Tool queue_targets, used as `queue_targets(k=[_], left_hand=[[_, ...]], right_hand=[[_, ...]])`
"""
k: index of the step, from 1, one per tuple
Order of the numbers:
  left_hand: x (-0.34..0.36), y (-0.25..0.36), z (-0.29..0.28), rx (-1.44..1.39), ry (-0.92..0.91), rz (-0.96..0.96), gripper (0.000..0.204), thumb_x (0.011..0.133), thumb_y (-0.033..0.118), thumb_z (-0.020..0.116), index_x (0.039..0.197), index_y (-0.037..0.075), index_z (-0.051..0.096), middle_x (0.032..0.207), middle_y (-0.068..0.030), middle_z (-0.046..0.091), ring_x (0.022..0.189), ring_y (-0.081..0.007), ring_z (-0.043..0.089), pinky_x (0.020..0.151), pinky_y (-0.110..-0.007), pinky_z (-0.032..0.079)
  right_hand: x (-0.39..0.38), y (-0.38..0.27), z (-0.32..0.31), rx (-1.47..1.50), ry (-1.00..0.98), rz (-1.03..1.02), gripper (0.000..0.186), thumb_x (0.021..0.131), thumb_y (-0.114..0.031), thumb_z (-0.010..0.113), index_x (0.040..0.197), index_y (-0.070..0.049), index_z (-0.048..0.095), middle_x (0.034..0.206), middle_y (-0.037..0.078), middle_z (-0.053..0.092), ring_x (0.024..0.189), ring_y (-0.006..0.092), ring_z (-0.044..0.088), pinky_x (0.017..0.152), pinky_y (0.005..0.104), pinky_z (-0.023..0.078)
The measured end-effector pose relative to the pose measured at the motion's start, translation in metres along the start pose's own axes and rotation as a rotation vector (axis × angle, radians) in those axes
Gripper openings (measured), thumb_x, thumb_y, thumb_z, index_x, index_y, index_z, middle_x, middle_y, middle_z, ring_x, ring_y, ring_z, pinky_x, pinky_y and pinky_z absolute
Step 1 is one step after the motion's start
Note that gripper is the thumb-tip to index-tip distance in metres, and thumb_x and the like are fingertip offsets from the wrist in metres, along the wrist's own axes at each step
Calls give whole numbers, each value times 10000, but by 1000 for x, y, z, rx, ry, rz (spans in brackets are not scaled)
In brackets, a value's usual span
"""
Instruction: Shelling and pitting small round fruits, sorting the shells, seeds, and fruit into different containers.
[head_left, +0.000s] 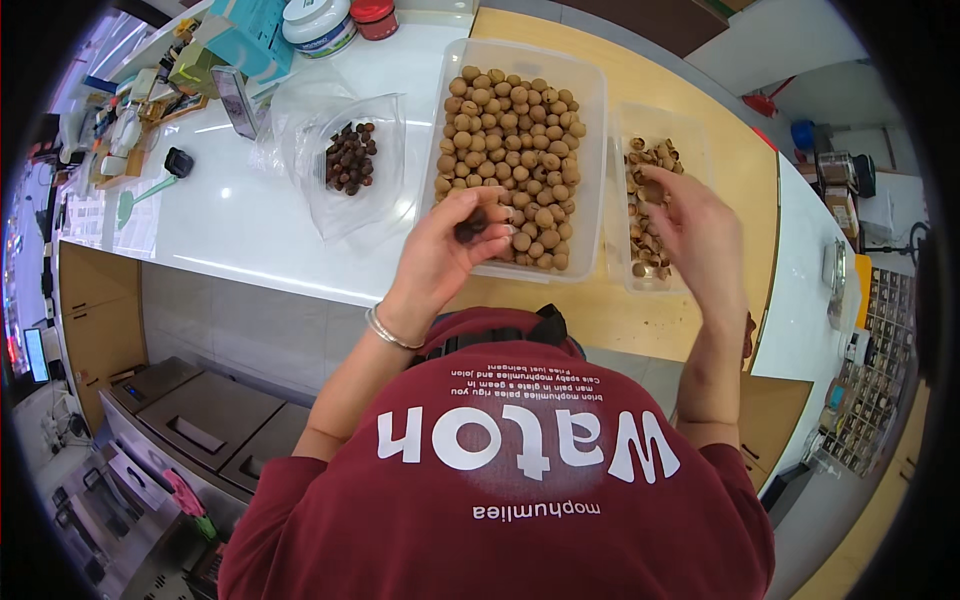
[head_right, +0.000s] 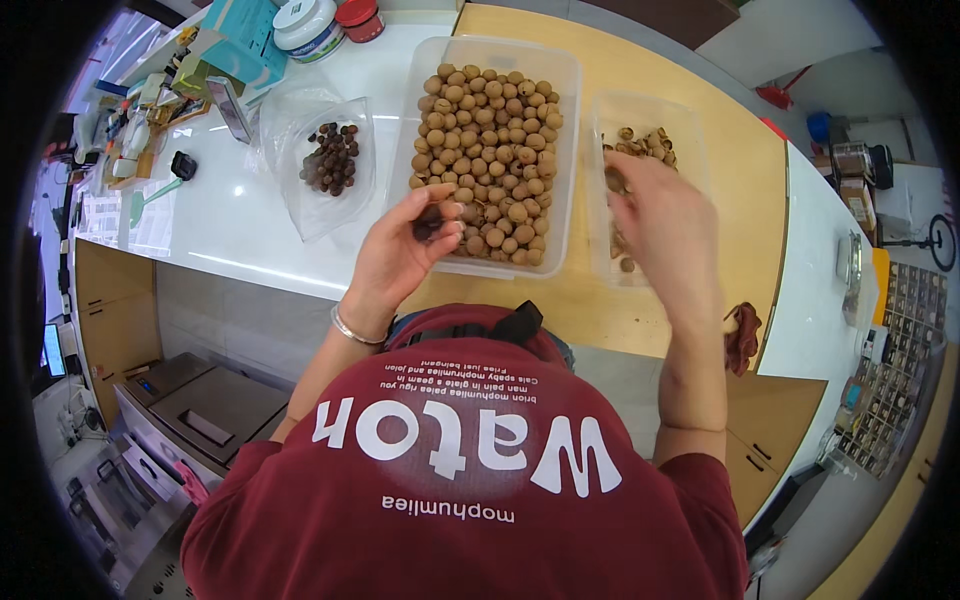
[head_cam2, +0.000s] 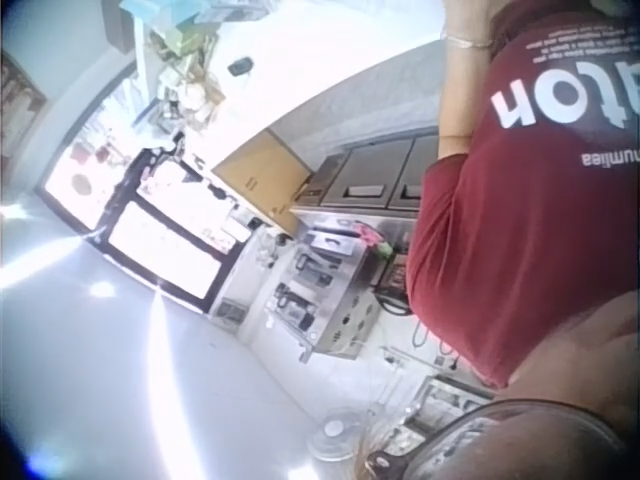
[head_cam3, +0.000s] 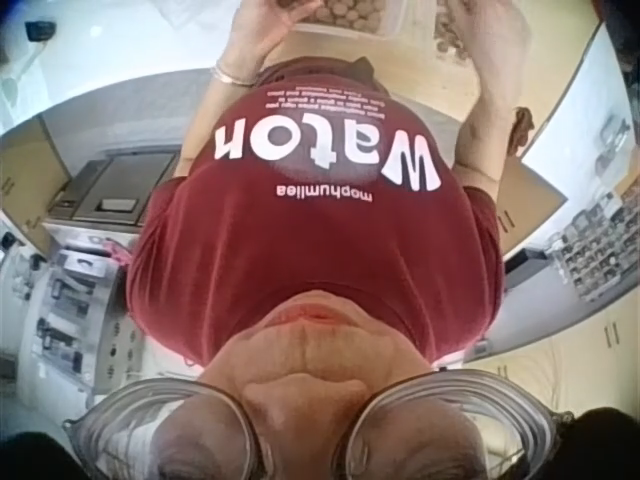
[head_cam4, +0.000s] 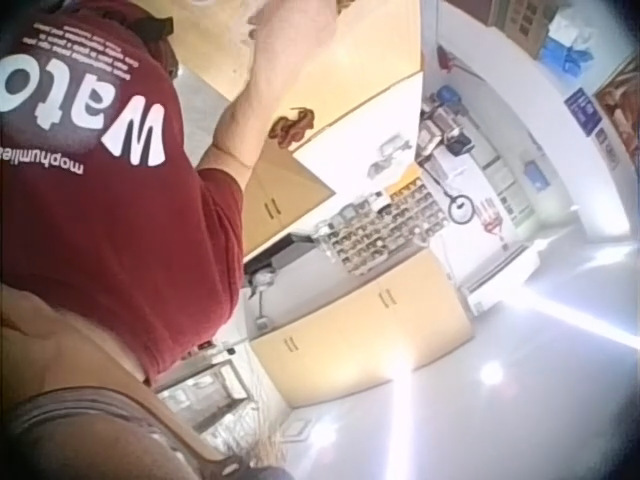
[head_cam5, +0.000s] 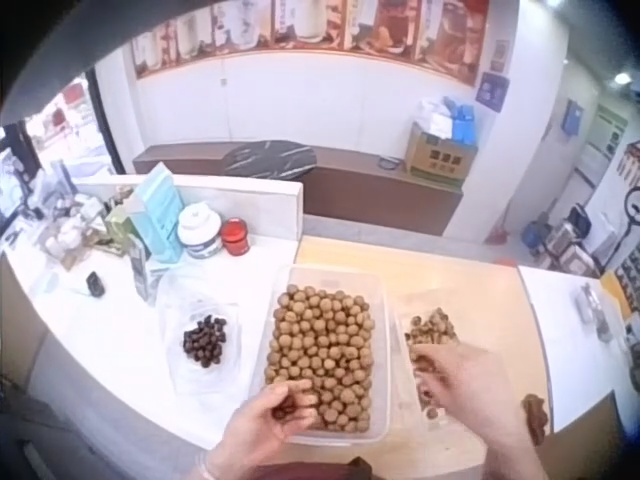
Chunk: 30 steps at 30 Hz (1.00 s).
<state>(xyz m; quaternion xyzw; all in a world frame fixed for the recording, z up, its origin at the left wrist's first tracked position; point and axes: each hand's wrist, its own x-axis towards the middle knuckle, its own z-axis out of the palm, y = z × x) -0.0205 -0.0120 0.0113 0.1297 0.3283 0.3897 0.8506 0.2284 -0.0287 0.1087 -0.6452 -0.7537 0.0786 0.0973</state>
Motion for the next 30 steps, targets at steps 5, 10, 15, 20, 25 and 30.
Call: queue_targets(k=[5, 10, 15, 20, 25, 30], left_hand=[[-10, 2, -6, -47, 77, 50, 290, 904, 235, 454, 1058, 0, 525, 793, -70, 570, 780, -187, 586, 666, -257, 531], [-2, -1, -7, -147, 59, 58, 280, 886, 210, 486, 1070, 3, 521, 872, -88, 601, 813, -171, 584, 727, -282, 514], [-4, -2, 2, -31, 70, 95, 317, 880, 197, 498, 1132, 6, 496, 1004, -88, 585, 833, -145, 570, 740, -261, 500], [-5, 2, -7, -58, 132, 150, 309, 882, 227, 502, 1104, 12, 516, 952, -73, 592, 811, -134, 573, 715, -263, 505], [-2, 8, 11, 3, 63, 141, 294, 880, 262, 514, 1047, 22, 547, 894, -54, 594, 772, -127, 580, 688, -261, 513], [5, 12, 19, 90, 3, 135, 247, 868, 225, 539, 1022, 34, 560, 882, -33, 596, 771, -111, 586, 676, -243, 519]], right_hand=[[31, 19, 40, 0, 110, -268, 320, 737, -153, 617, 1041, -70, 563, 994, 71, 564, 904, 238, 559, 725, 343, 470], [104, -31, 128, 171, -43, -356, 290, 747, -186, 609, 1028, -117, 576, 922, 70, 554, 793, 270, 580, 675, 348, 479], [145, -35, 185, -40, -158, -380, 316, 726, -195, 636, 1020, -94, 575, 901, 83, 559, 749, 252, 581, 642, 336, 484], [114, -42, 110, 793, -221, -232, 321, 723, -127, 671, 1023, -50, 584, 908, 61, 578, 772, 164, 579, 684, 267, 475], [68, -52, 70, 1015, -106, -303, 283, 697, -51, 659, 975, -65, 611, 865, 60, 594, 769, 176, 564, 716, 286, 461], [50, -48, 64, 745, 100, -395, 328, 664, -47, 680, 983, -60, 604, 904, 66, 532, 844, 194, 530, 729, 292, 447]])
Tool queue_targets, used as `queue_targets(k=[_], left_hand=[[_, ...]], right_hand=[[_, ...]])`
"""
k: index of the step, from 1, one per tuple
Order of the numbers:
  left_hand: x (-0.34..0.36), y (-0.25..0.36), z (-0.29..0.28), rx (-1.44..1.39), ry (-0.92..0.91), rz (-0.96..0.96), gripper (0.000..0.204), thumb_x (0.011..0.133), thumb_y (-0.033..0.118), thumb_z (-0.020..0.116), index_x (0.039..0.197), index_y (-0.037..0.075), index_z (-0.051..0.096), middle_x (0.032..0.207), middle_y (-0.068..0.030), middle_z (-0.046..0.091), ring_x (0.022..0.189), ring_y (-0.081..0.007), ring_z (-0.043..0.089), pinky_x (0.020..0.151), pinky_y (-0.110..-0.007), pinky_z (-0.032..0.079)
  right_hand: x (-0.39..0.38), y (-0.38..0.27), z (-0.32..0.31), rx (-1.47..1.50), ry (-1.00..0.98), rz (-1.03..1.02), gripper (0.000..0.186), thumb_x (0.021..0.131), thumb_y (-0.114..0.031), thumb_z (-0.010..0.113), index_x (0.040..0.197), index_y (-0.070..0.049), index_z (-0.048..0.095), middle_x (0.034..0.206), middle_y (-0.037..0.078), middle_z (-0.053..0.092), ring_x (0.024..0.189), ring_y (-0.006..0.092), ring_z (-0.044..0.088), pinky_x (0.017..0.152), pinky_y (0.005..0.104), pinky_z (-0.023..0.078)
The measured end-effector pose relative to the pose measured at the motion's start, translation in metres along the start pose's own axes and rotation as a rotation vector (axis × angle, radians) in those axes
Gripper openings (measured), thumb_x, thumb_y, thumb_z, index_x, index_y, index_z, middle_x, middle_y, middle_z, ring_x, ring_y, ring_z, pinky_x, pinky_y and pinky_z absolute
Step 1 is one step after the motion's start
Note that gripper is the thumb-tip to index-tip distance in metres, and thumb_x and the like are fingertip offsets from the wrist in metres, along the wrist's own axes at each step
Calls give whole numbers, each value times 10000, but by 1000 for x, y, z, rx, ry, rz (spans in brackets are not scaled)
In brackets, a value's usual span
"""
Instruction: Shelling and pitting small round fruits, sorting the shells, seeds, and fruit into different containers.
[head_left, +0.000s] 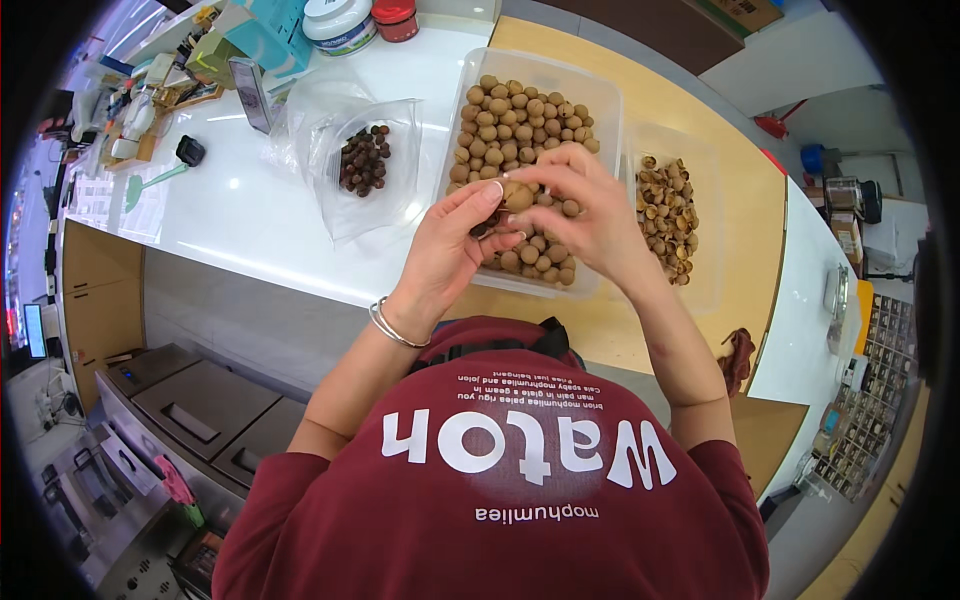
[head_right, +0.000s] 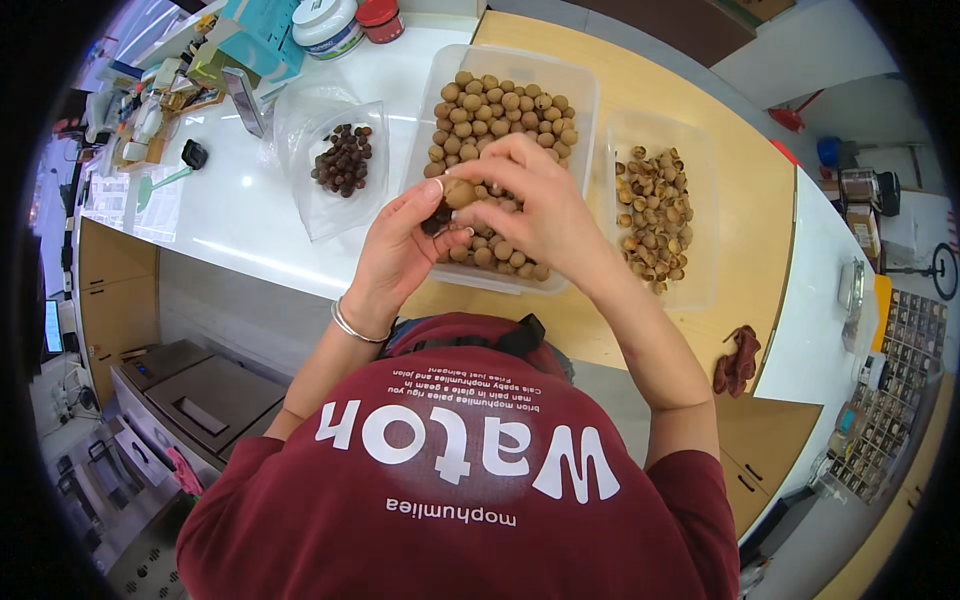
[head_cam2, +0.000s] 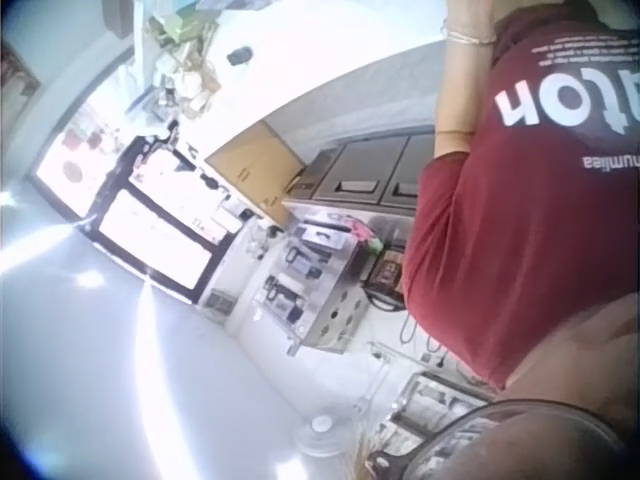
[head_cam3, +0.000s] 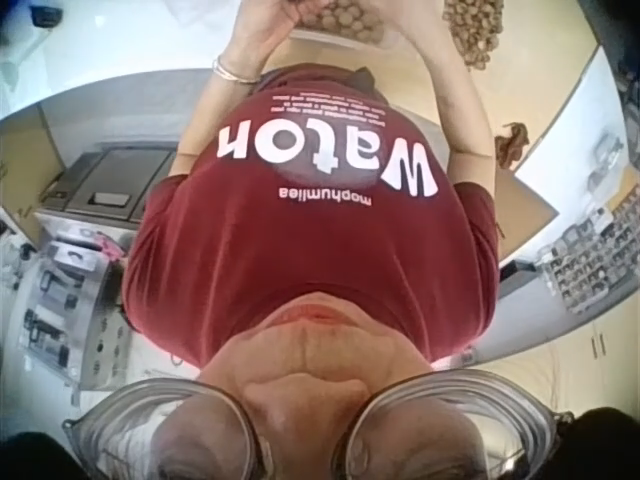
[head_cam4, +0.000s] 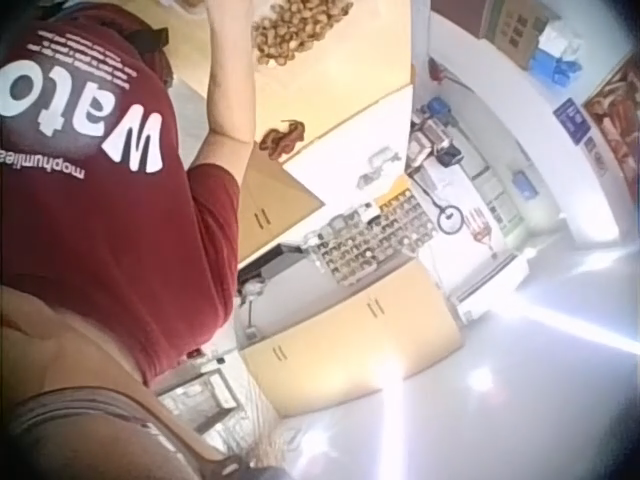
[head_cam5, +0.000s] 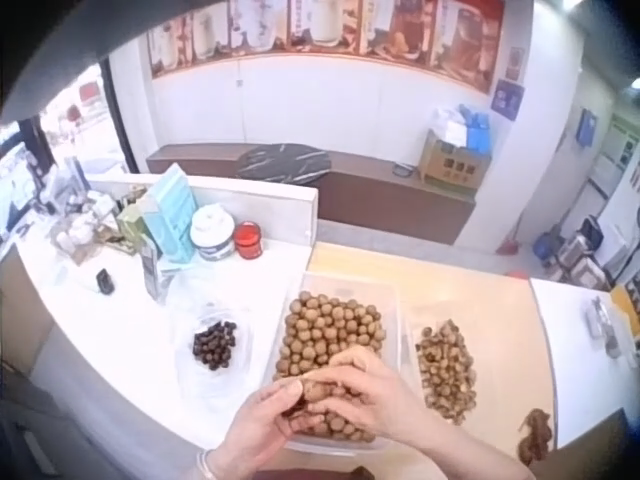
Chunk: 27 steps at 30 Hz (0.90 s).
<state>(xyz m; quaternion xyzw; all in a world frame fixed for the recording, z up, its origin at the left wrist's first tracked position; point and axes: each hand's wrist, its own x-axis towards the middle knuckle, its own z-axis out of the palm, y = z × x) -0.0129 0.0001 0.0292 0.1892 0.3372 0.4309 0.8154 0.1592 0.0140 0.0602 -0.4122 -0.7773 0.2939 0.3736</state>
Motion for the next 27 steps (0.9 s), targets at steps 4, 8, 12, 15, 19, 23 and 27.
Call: queue_targets(k=[4, 8, 12, 15, 19, 23, 27], left_hand=[[-3, -4, 4, 16, 7, 1, 259, 886, 221, 504, 1048, 23, 543, 890, -42, 595, 786, -110, 593, 682, -244, 519], [-1, -9, 1, 44, -4, -16, 235, 858, 180, 550, 1042, 35, 551, 894, -27, 595, 790, -99, 588, 693, -237, 509], [3, -17, 4, 73, 70, -4, 253, 849, 159, 561, 1066, 30, 543, 921, -32, 593, 815, -101, 587, 701, -240, 513], [4, -22, 5, 110, 106, 10, 261, 849, 152, 559, 1074, 21, 542, 926, -34, 593, 823, -102, 586, 699, -239, 514], [2, -13, 10, 169, 109, 0, 247, 832, 155, 589, 1037, 19, 566, 860, -27, 605, 738, -94, 587, 657, -219, 501], [4, -9, 0, 112, 25, -35, 233, 850, 163, 558, 1029, 15, 574, 855, -45, 615, 714, -91, 582, 625, -202, 507], [5, -8, 4, 65, -51, -64, 241, 859, 173, 538, 1040, 17, 571, 863, -63, 619, 709, -94, 581, 625, -209, 516]], right_hand=[[-11, -5, 6, -164, -3, -27, 379, 669, -75, 673, 1036, -79, 578, 855, 77, 504, 774, 235, 525, 651, 315, 453], [-13, -6, 1, -192, -121, 50, 387, 717, -89, 631, 1093, -72, 542, 858, 82, 506, 741, 245, 540, 610, 324, 465], [-17, -12, 7, -343, -74, 78, 376, 727, -100, 623, 1093, -69, 542, 860, 84, 507, 728, 254, 553, 592, 334, 475], [-23, -5, 14, -353, -1, 146, 383, 725, -104, 626, 1097, -71, 541, 845, 83, 512, 726, 257, 564, 591, 337, 480], [-24, 1, 9, -117, 51, 134, 295, 721, -62, 631, 1013, -46, 592, 829, 79, 533, 698, 206, 575, 580, 281, 479], [-24, 5, 5, 375, 73, 353, 197, 746, -1, 606, 940, -27, 628, 819, 42, 565, 677, 110, 568, 571, 213, 465], [-26, 6, -5, 873, 75, 746, 187, 794, -83, 598, 961, -1, 592, 768, 37, 554, 616, 75, 546, 572, 201, 486]])
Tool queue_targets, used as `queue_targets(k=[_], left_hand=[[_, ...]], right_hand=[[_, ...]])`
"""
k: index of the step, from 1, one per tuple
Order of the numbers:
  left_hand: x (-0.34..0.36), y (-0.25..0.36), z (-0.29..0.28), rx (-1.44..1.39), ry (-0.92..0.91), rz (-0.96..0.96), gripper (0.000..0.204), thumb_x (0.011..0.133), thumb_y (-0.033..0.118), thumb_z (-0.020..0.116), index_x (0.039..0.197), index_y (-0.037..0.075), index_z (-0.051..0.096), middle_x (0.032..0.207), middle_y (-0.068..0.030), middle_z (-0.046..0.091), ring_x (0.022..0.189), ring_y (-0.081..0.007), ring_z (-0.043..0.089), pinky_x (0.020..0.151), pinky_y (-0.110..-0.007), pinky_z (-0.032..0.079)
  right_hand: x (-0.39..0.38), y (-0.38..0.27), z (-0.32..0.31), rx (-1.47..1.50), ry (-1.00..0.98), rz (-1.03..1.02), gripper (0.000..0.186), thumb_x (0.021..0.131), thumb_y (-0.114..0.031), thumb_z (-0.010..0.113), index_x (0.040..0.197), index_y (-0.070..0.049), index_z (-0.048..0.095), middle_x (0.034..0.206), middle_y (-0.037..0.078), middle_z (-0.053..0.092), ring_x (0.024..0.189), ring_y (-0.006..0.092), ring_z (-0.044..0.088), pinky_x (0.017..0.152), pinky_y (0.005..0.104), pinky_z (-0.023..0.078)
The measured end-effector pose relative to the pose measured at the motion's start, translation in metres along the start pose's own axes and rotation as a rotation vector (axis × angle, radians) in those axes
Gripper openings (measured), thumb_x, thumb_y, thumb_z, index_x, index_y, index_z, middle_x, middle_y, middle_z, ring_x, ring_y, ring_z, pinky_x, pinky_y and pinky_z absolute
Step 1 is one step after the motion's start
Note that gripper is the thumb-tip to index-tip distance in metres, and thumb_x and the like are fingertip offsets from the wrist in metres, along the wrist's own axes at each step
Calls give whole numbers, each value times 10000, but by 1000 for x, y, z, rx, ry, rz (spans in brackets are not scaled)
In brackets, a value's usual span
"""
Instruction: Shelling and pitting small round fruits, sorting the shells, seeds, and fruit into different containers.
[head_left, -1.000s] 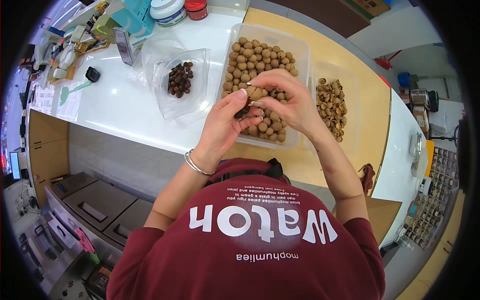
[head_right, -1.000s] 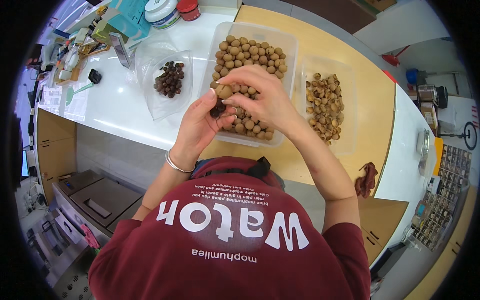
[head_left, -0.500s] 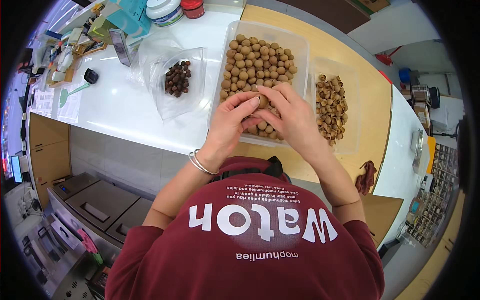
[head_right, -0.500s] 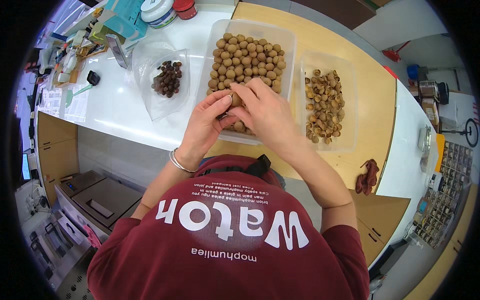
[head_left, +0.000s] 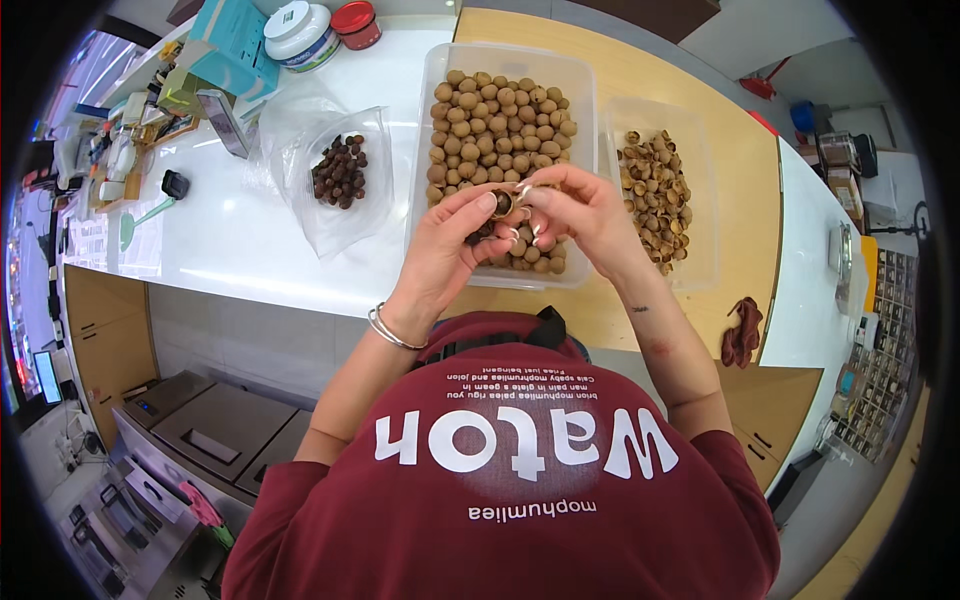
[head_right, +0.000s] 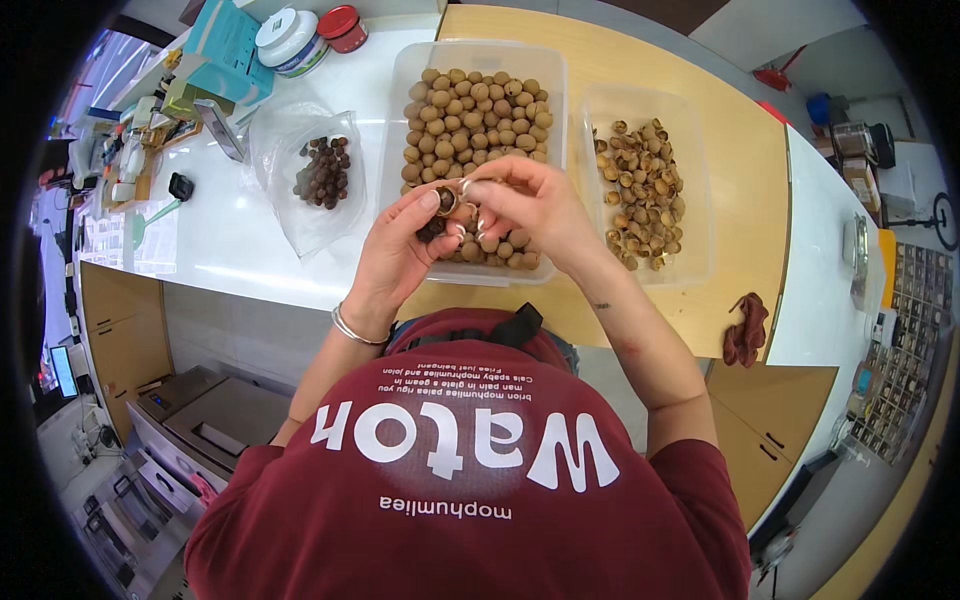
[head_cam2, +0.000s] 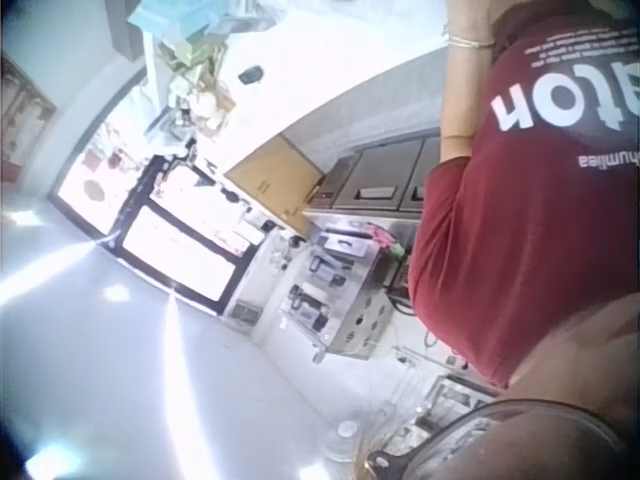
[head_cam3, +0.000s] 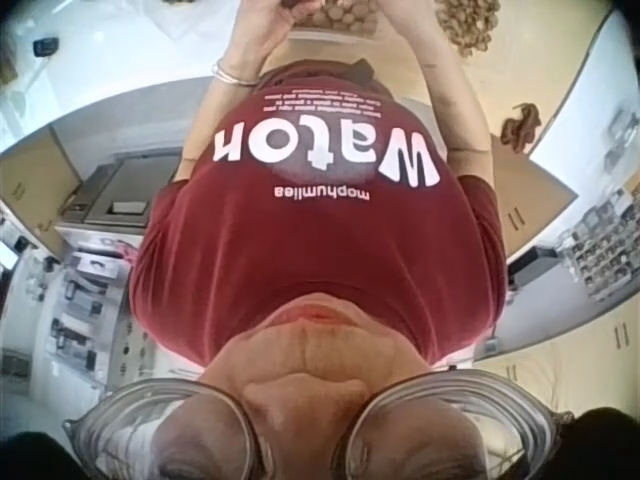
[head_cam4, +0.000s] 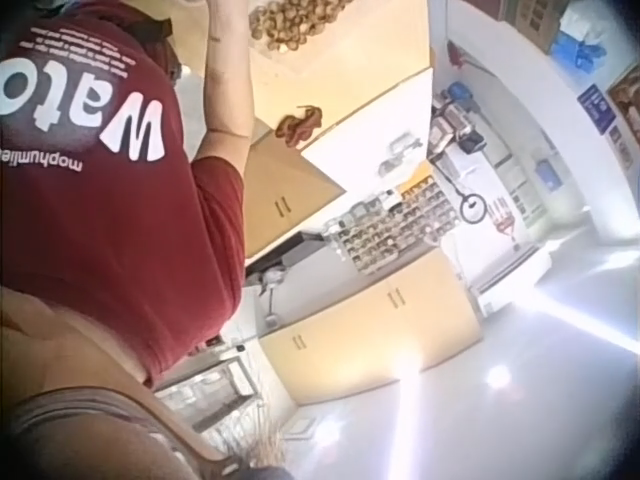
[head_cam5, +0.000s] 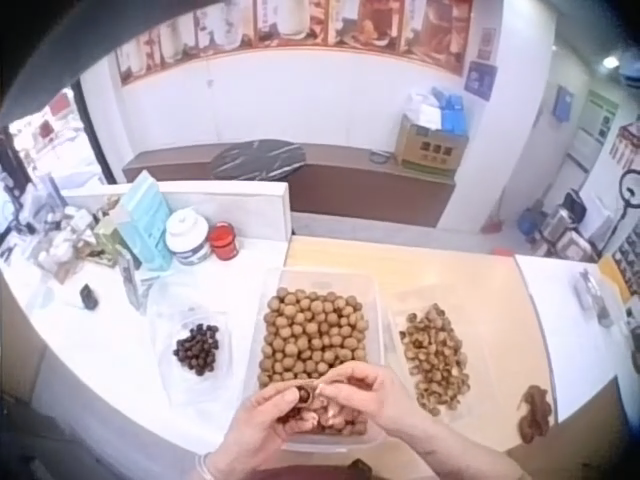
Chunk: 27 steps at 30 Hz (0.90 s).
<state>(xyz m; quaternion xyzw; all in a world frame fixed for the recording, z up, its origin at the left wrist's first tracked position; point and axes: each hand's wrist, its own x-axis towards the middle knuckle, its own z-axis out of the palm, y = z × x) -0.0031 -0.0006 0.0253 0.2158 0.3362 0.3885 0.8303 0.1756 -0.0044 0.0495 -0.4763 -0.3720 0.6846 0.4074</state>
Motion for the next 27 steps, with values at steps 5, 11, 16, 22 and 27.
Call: queue_targets(k=[5, 11, 16, 22, 27], left_hand=[[3, -4, -9, 46, -1, 31, 254, 869, 160, 515, 1073, 8, 520, 879, -76, 609, 721, -103, 584, 605, -206, 535], [7, -16, -15, -54, -92, 18, 222, 877, 180, 518, 1049, 41, 507, 872, -58, 591, 743, -128, 608, 637, -224, 533], [6, -13, -1, -129, -35, -3, 236, 890, 210, 488, 1047, 34, 511, 923, -70, 577, 806, -154, 605, 663, -254, 536], [10, -10, -2, -306, -13, -68, 240, 920, 240, 392, 1046, 69, 504, 1006, -68, 563, 927, -169, 568, 785, -310, 508], [12, -15, -5, -381, 12, -161, 226, 910, 249, 425, 973, 65, 539, 984, -69, 574, 911, -176, 574, 776, -298, 511]], right_hand=[[-1, 3, 2, 261, -30, -7, 267, 797, -171, 610, 1015, -22, 571, 683, 14, 528, 539, 71, 497, 517, 202, 464], [2, 4, 6, -491, -36, -149, 264, 738, -184, 655, 985, -94, 634, 523, -48, 319, 492, 53, 316, 459, 226, 264], [-4, -1, 11, -834, 16, -457, 286, 716, -138, 638, 1000, -119, 618, 565, 12, 429, 506, 105, 453, 470, 251, 369], [-13, -9, 14, -1180, 109, -726, 295, 717, -126, 619, 1009, -159, 597, 729, 20, 571, 634, 201, 577, 524, 300, 468], [-23, -20, 13, -1357, 125, -681, 289, 720, -147, 626, 1006, -166, 599, 762, 14, 592, 622, 207, 576, 518, 298, 468]])
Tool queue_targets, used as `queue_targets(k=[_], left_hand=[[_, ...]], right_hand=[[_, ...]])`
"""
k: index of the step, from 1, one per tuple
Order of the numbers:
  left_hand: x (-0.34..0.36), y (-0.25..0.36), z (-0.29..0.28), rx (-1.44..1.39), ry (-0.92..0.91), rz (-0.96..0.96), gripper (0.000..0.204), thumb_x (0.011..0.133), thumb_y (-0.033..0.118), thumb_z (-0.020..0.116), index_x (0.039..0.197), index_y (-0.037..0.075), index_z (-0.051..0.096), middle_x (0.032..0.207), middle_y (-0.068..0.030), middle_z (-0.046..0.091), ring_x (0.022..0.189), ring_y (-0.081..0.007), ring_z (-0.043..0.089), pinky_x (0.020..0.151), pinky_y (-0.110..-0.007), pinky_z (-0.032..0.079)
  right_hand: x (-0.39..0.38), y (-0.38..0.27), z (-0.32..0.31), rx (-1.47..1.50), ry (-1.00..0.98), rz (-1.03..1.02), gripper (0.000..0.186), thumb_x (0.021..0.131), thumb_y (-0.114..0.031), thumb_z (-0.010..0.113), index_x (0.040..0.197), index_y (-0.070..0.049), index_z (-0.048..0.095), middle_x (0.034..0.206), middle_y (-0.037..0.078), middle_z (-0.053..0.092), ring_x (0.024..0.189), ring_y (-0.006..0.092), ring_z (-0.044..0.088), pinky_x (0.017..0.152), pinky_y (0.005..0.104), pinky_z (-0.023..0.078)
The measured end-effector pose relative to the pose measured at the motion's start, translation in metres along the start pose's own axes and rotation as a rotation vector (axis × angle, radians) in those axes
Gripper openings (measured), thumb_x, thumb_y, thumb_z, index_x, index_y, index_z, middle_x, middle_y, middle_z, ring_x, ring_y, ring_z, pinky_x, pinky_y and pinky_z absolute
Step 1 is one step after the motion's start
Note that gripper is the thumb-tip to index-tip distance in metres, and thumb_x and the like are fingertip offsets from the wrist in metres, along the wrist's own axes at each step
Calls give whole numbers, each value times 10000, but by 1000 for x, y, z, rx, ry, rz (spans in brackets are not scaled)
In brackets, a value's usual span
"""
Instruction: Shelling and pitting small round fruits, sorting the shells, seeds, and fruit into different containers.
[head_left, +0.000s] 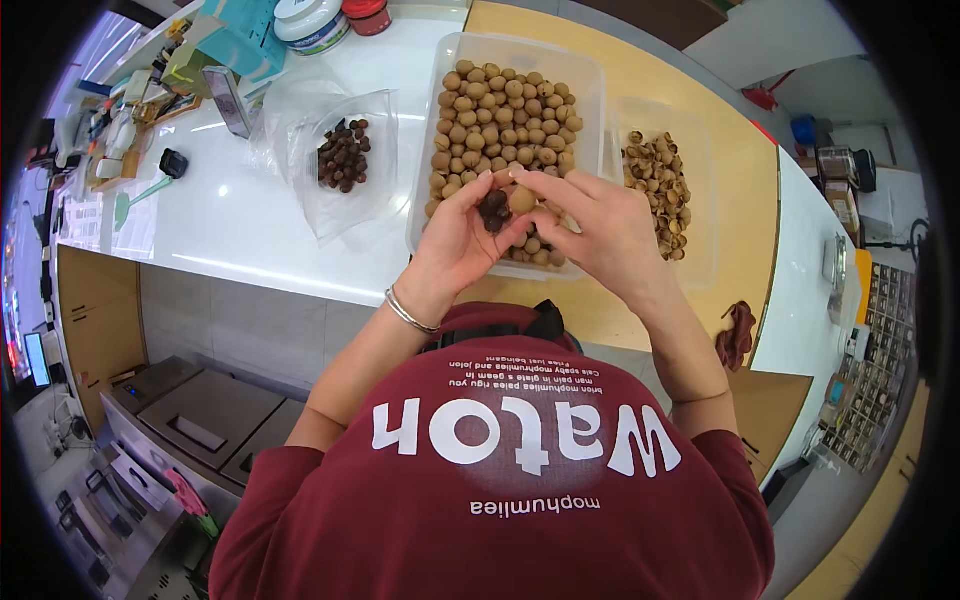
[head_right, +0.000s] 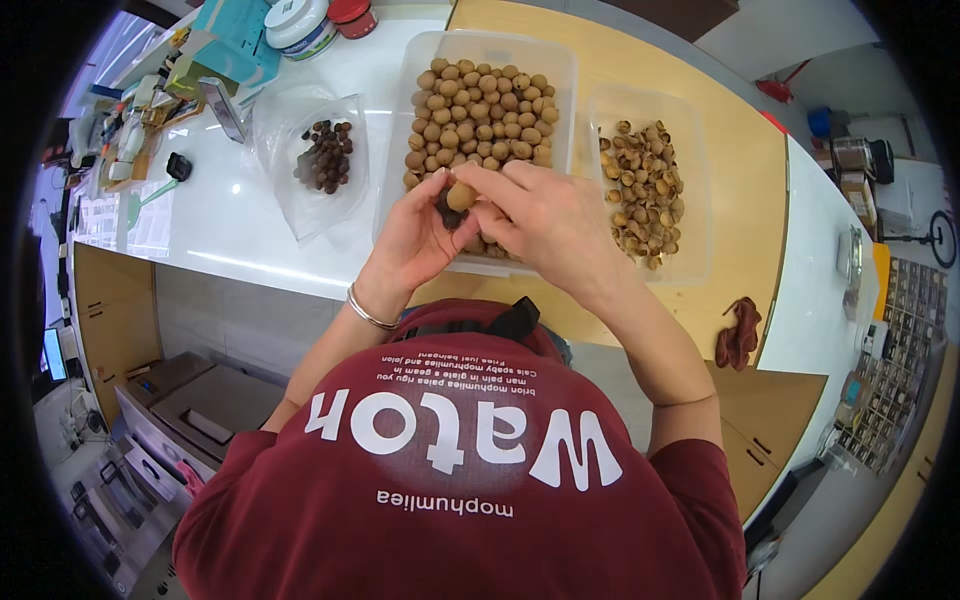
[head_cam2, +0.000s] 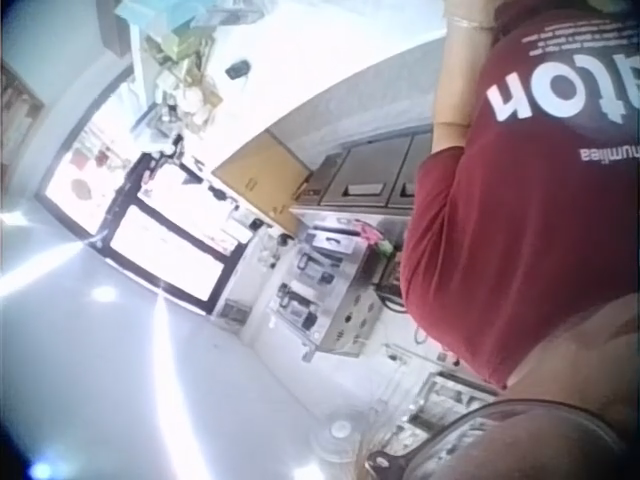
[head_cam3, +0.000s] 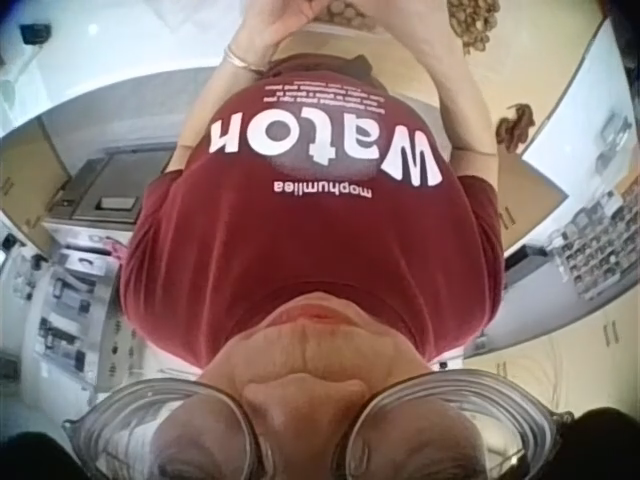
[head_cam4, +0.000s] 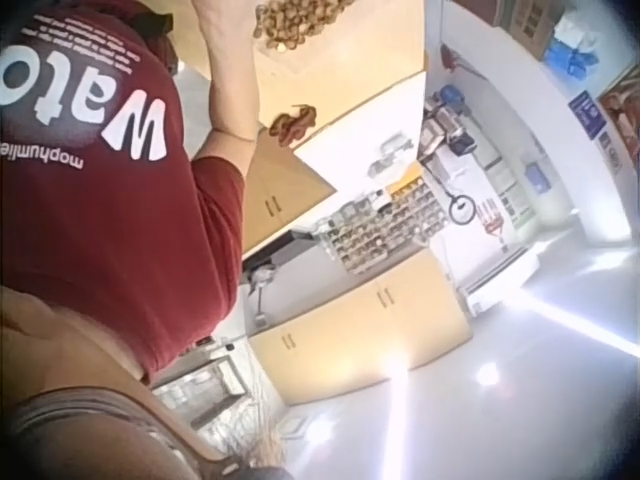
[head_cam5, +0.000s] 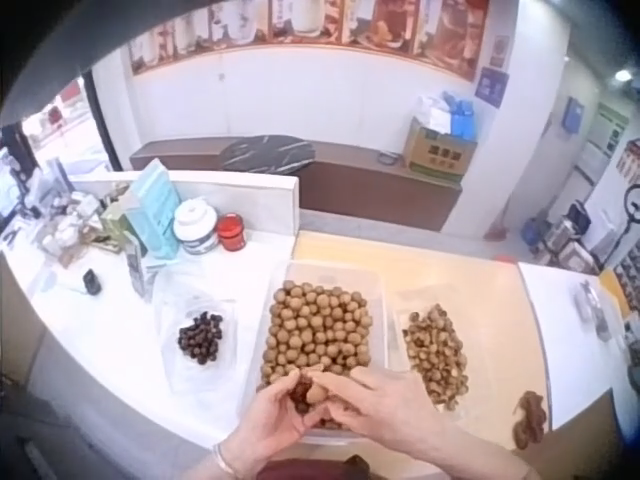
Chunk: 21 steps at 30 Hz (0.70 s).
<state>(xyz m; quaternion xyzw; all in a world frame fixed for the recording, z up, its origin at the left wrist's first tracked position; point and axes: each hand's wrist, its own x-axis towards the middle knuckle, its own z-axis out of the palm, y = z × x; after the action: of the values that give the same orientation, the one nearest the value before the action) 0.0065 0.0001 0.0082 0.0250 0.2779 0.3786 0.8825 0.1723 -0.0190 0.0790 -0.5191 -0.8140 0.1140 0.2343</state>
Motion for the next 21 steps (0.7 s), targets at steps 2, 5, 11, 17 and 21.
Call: queue_targets(k=[2, 5, 11, 17, 21], left_hand=[[1, 1, -2, 1, 53, 1, 231, 904, 254, 438, 966, 57, 543, 973, -75, 578, 890, -178, 579, 768, -299, 513], [-5, 5, -8, 135, 48, 29, 246, 892, 258, 466, 966, 35, 540, 905, -81, 582, 821, -173, 581, 740, -299, 517], [-7, 3, -12, 96, 67, 66, 291, 875, 216, 491, 1078, 10, 523, 797, -63, 562, 742, -157, 568, 672, -276, 524], [-9, 8, -8, 29, 35, 71, 358, 864, 141, 480, 1201, 24, 454, 969, -94, 580, 742, -138, 560, 666, -245, 522], [-10, 8, -10, 112, 49, 167, 353, 871, 156, 479, 1196, 20, 457, 1043, -110, 567, 749, -129, 558, 663, -235, 522]], right_hand=[[-1, 7, -10, 17, 90, 45, 312, 702, -157, 644, 1011, -152, 601, 745, 27, 588, 600, 196, 568, 506, 290, 463], [-14, 31, -50, -182, 48, 443, 344, 689, -164, 662, 1025, -126, 597, 803, 54, 606, 725, 198, 588, 606, 303, 480], [30, 70, -1, -27, 40, 1, 304, 752, -170, 617, 1042, -87, 582, 939, 77, 570, 799, 232, 586, 694, 339, 477], [117, 88, 133, -153, -124, -92, 227, 750, -166, 603, 943, -50, 579, 831, 82, 574, 765, 257, 582, 668, 366, 471], [126, 84, 128, -6, -176, -69, 195, 727, -169, 634, 866, -39, 587, 748, 83, 597, 716, 246, 584, 619, 352, 466]])
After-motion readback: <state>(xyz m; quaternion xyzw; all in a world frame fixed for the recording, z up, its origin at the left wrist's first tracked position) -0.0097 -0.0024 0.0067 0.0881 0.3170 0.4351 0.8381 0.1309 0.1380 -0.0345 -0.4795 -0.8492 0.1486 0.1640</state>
